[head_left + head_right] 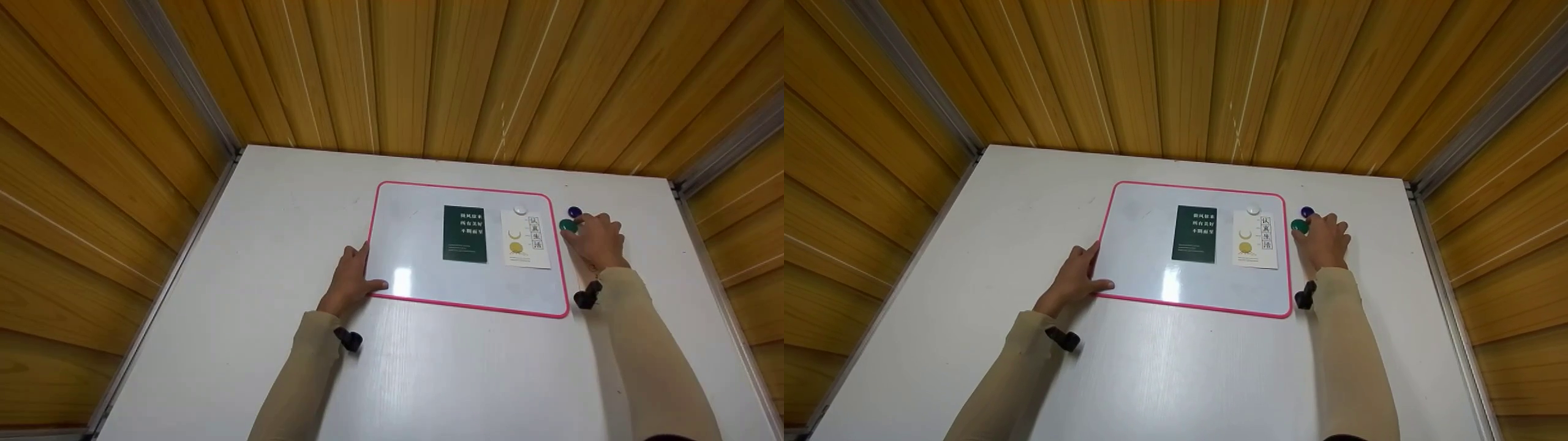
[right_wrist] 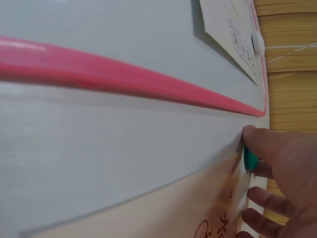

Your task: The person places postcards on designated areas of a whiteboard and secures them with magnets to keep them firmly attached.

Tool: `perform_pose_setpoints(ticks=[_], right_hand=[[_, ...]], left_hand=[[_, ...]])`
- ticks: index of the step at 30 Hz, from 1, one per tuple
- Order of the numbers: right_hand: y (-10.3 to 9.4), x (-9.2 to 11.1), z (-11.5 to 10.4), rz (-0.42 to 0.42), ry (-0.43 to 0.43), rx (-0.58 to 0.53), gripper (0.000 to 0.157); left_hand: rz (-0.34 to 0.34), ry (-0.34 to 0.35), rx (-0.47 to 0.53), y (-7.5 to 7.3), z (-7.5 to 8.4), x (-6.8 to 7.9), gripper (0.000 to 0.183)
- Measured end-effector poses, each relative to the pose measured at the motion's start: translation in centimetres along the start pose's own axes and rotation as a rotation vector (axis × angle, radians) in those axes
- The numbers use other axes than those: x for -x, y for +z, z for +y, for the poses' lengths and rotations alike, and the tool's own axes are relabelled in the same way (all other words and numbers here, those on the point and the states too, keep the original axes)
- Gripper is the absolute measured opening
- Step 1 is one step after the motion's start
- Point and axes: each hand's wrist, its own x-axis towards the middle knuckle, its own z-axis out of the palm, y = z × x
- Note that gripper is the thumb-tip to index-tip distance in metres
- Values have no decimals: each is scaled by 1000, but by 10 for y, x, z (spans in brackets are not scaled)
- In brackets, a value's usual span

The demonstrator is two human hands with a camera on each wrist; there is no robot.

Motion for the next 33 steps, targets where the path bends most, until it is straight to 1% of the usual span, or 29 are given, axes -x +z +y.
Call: perform_pose_setpoints(ticks=[4,11,15,18,25,30,33], right_hand=[[0,1,0,10,-6,-12,66],[1,2,2,25,-19,-37,65],[1,1,2,32,-15,-28,64],[0,1,2,37,-13,-27,64],[-4,1,-3,43,-16,-62,65],[-5,2,-5,67,-38,-79,61],[-6,3,-7,68,-38,-82,62]], left_hand=[[2,5,-16,-1,1,-1,106],[3,6,-18,0,0,-3,105],[1,2,-16,0,0,-3,105],[-1,-1,-13,0,0,-2,106],[5,17,-22,-1,-1,-1,105],[0,18,-8,-1,-1,1,105],[1,15,-4,-1,0,2,105]])
